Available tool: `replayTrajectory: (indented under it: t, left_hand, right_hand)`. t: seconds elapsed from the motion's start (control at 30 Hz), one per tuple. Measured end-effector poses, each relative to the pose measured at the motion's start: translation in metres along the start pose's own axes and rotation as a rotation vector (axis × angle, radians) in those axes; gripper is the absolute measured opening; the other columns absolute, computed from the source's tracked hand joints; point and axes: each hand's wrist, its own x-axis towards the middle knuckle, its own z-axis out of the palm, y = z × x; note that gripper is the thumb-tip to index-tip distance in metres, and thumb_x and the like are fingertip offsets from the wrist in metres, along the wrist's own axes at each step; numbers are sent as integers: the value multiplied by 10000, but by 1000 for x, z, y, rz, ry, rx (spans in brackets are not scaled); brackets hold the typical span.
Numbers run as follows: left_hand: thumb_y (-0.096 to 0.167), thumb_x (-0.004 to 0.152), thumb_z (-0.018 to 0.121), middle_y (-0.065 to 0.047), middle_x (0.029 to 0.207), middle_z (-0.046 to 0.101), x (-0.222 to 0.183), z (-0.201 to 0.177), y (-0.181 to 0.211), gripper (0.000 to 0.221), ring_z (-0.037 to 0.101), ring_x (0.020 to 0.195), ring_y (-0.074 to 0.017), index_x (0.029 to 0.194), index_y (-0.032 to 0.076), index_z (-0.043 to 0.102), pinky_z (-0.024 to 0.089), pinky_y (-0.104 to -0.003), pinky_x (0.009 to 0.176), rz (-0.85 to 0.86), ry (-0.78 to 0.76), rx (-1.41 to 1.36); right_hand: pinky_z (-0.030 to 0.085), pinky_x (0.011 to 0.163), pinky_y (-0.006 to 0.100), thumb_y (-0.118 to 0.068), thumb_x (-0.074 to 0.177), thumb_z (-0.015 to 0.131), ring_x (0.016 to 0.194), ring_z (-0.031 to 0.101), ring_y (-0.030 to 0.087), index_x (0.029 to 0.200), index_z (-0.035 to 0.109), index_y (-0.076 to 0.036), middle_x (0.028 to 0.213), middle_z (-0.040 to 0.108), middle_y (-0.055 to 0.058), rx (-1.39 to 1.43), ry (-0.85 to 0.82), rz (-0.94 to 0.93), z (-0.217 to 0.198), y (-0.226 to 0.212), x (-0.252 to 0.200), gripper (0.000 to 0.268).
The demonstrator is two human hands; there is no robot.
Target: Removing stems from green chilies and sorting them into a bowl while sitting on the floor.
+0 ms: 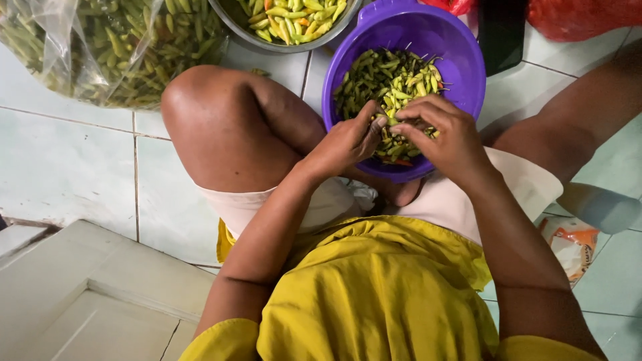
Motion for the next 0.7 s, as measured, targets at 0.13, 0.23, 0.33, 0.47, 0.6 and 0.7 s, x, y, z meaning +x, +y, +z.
replayTrajectory:
  t: [0.13, 0.23, 0.33, 0.47, 0.6, 0.7]
  left_hand:
    - [265, 1179, 371, -130, 665, 639, -2, 3, -9, 475, 516, 474, -200, 1537, -32, 274, 408, -345, 541, -9, -10, 4]
    - [236, 1177, 360, -146, 672, 634, -1, 1, -6, 464, 498, 466, -216, 1530, -57, 286, 385, -357, 528, -9, -33, -14]
    - [225, 1181, 347, -135, 671, 622, -1, -2, -3, 472, 479, 460, -201, 1544, -62, 256, 375, -356, 512, -5, -36, -9]
    - [206, 1180, 305, -89, 656, 603, -3, -12, 15, 470, 467, 483, -140, 1545, -82, 230, 395, -341, 548, -27, -94, -193]
    - [214, 1177, 300, -90, 614, 569, -2, -12, 23, 453, 482, 475, -121, 1545, -49, 279, 427, -324, 578, -32, -124, -350]
    - [228, 1175, 283, -58, 627, 577, -5, -17, 34, 503, 434, 492, -97, 1556, -92, 212, 406, -332, 568, -51, -149, -386]
  right_hand:
    - [585, 771, 441, -73, 1034, 727, 994, 699, 407, 1103, 695, 18, 993, 692, 183, -48, -30, 68, -5, -13, -5, 120]
    - [585, 717, 482, -63, 1047, 698, 938, 696, 401, 1135, 693, 6, 977, 695, 195, -92, -43, 51, -1, -15, -7, 113]
    - [588, 744, 491, -59, 1073, 667, 947, 692, 404, 1090, 681, -3, 954, 678, 161, -196, -41, -56, 2, -8, -7, 60]
    - [581, 768, 471, -92, 1077, 686, 965, 696, 379, 1054, 660, -26, 962, 681, 129, -240, 6, -140, 2, -1, -12, 75]
    - [576, 796, 467, -109, 1069, 700, 991, 700, 379, 1054, 658, -34, 1017, 709, 114, -127, 89, -158, 7, 11, -22, 87]
    - [560, 821, 451, -105, 1034, 741, 983, 702, 378, 1067, 696, -33, 987, 712, 132, 56, 141, -28, 21, 21, -32, 92]
